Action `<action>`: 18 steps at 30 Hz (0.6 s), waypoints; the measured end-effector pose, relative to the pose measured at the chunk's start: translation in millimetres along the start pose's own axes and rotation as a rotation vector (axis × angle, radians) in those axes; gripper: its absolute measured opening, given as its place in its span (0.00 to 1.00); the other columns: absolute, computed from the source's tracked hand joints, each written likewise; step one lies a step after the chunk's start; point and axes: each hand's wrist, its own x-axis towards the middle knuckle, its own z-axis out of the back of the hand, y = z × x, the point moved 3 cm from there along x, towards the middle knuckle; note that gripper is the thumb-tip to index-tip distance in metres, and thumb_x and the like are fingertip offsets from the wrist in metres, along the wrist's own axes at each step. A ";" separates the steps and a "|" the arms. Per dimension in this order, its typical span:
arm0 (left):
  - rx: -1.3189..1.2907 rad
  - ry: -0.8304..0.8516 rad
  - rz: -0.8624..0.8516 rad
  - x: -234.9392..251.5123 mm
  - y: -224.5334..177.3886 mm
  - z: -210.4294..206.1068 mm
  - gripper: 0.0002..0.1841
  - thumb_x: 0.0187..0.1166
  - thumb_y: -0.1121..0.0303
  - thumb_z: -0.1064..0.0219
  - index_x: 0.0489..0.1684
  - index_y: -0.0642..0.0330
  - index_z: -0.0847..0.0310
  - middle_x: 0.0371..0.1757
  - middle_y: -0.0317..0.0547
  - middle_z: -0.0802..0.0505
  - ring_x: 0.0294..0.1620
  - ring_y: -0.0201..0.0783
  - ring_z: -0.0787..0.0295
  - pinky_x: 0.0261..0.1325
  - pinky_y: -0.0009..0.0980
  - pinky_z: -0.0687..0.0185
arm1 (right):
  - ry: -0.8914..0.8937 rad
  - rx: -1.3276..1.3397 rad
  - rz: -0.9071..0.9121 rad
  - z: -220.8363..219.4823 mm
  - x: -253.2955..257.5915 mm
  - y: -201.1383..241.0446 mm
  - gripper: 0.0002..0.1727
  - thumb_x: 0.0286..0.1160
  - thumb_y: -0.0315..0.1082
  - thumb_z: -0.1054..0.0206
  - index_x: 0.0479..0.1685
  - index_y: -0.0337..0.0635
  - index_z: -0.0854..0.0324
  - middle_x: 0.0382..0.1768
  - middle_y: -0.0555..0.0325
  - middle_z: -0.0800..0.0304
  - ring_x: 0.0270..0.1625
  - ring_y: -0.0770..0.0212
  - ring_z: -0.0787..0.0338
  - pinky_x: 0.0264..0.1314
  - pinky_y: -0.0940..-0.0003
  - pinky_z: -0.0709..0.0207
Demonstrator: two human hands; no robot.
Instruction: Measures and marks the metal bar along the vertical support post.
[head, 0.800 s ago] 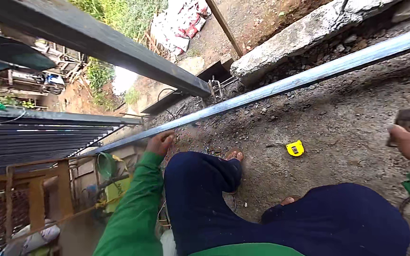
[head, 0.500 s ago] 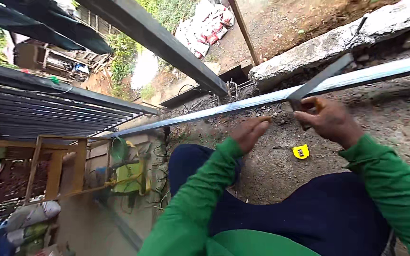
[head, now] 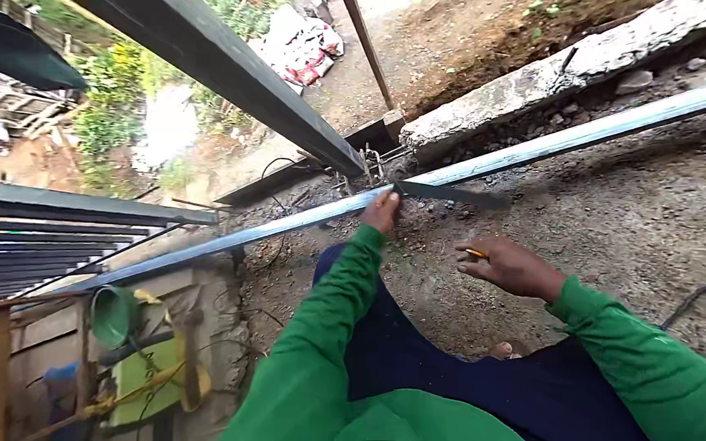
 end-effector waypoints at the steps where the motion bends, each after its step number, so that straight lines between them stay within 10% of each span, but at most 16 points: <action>1: 0.130 0.046 -0.030 22.0 1.1 31.5 0.24 0.96 0.62 0.53 0.86 0.62 0.34 0.52 0.56 0.08 0.40 0.42 0.09 0.47 0.42 0.11 | 0.000 -0.020 -0.047 1.0 -3.3 0.0 0.30 0.84 0.59 0.37 0.77 0.52 0.20 0.46 0.52 0.06 0.47 0.51 0.07 0.59 0.41 0.17; 6: 0.561 0.227 -0.118 122.0 36.0 118.1 0.21 0.93 0.61 0.47 0.74 0.64 0.21 0.51 0.60 0.07 0.45 0.50 0.08 0.55 0.52 0.14 | -0.154 -0.111 -0.281 0.6 -8.9 12.7 0.39 0.83 0.70 0.50 0.77 0.51 0.23 0.42 0.49 0.09 0.45 0.46 0.09 0.52 0.36 0.18; 10: 0.678 0.291 -0.215 175.8 78.9 114.3 0.20 0.90 0.59 0.41 0.68 0.65 0.17 0.59 0.64 0.08 0.63 0.60 0.10 0.73 0.63 0.23 | -0.380 0.010 -0.254 -15.5 0.0 26.9 0.35 0.90 0.55 0.64 0.80 0.49 0.21 0.63 0.50 0.09 0.65 0.54 0.10 0.72 0.47 0.21; 14: 0.722 0.267 -0.413 197.5 110.9 101.7 0.20 0.91 0.59 0.43 0.70 0.57 0.14 0.69 0.58 0.09 0.76 0.56 0.16 0.83 0.59 0.30 | -0.504 -0.047 -0.290 -30.5 16.1 38.4 0.27 0.86 0.43 0.54 0.72 0.46 0.15 0.55 0.50 0.07 0.54 0.56 0.09 0.61 0.52 0.17; 18: 0.751 0.151 -0.439 199.1 128.7 97.4 0.20 0.91 0.50 0.44 0.74 0.38 0.15 0.61 0.58 0.08 0.66 0.59 0.12 0.68 0.62 0.19 | -0.570 0.073 -0.397 -47.2 44.5 36.6 0.22 0.89 0.46 0.45 0.72 0.54 0.14 0.43 0.59 0.06 0.34 0.67 0.12 0.41 0.63 0.17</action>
